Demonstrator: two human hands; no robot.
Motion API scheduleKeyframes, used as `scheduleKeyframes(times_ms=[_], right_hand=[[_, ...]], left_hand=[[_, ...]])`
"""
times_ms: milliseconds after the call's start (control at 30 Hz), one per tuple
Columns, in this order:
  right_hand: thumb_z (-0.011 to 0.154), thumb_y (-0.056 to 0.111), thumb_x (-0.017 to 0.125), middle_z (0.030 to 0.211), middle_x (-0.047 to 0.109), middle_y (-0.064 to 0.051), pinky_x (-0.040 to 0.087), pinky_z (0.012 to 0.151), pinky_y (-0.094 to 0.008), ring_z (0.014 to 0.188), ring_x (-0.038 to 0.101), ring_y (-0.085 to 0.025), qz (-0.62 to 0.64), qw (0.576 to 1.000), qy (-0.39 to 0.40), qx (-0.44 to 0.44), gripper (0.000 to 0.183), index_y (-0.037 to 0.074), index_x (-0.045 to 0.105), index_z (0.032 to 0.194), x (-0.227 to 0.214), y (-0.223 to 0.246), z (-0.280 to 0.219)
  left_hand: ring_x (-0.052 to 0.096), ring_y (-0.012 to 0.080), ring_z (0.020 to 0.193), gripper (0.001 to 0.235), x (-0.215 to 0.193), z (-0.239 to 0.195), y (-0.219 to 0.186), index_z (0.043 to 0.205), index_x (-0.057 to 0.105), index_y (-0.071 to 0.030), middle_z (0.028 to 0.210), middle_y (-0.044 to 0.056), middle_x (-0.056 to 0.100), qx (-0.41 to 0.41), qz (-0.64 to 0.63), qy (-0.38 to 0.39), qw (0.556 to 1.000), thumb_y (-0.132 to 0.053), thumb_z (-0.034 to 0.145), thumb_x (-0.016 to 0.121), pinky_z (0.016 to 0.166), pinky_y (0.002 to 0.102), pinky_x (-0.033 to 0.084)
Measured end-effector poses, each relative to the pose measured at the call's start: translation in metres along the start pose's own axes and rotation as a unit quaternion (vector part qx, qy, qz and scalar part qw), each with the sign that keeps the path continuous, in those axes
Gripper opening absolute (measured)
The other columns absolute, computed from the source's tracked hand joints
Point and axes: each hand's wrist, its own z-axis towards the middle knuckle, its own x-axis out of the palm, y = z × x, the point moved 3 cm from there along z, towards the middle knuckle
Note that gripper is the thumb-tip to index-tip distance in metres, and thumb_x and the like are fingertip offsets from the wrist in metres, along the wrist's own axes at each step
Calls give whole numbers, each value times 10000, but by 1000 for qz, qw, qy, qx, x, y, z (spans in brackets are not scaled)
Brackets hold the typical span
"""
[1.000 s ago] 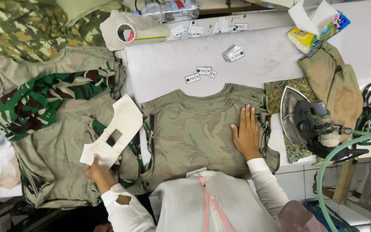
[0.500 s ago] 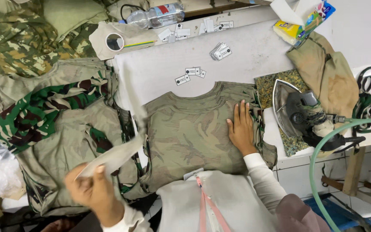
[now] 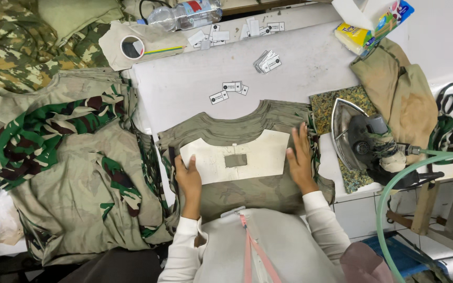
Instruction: The person irons a camouflage t-shirt on a white table using a steam iron and a white template. They repeatedly place the template on the shirt, iron over it, and remove it. The person also handles small tags and stacks the finished shirts.
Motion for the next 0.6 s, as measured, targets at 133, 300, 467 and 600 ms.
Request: scheduleKeyframes(times_ms=[133,300,467,600], right_hand=[[809,301,593,1460,57,-188,164,1051,-514,1316,51,-415,-131,991,24,-34,453,184,517,1240,10,14,4],[817,289,584,1424,188,-192,213,1036,-494,1308,122,-417,-189,981,10,-41,435,209,519,1240,16,7,0],[848,277,532,1242,414,-128,215,1052,-482,1286,215,-432,-245,966,7,-81,414,149,525,1242,20,8,-1],[857,280,511,1200,446,-104,206,1050,-498,1269,249,-438,-243,966,14,-86,416,145,521,1251,23,1,-3]], left_hand=[[521,407,1040,376,8,-7,-14,1167,461,1,1102,264,540,72,17,-8,997,-130,846,606,887,488,413],[338,393,1160,419,9,-24,-42,1220,501,-89,1214,180,335,491,273,-23,827,-85,806,569,977,533,264],[282,309,1283,430,7,-18,-29,1324,399,-171,1380,127,322,486,316,127,804,-330,926,358,1037,441,217],[256,292,1303,515,2,-13,-28,1334,384,-213,1400,86,321,503,334,129,786,-467,887,342,1054,431,187]])
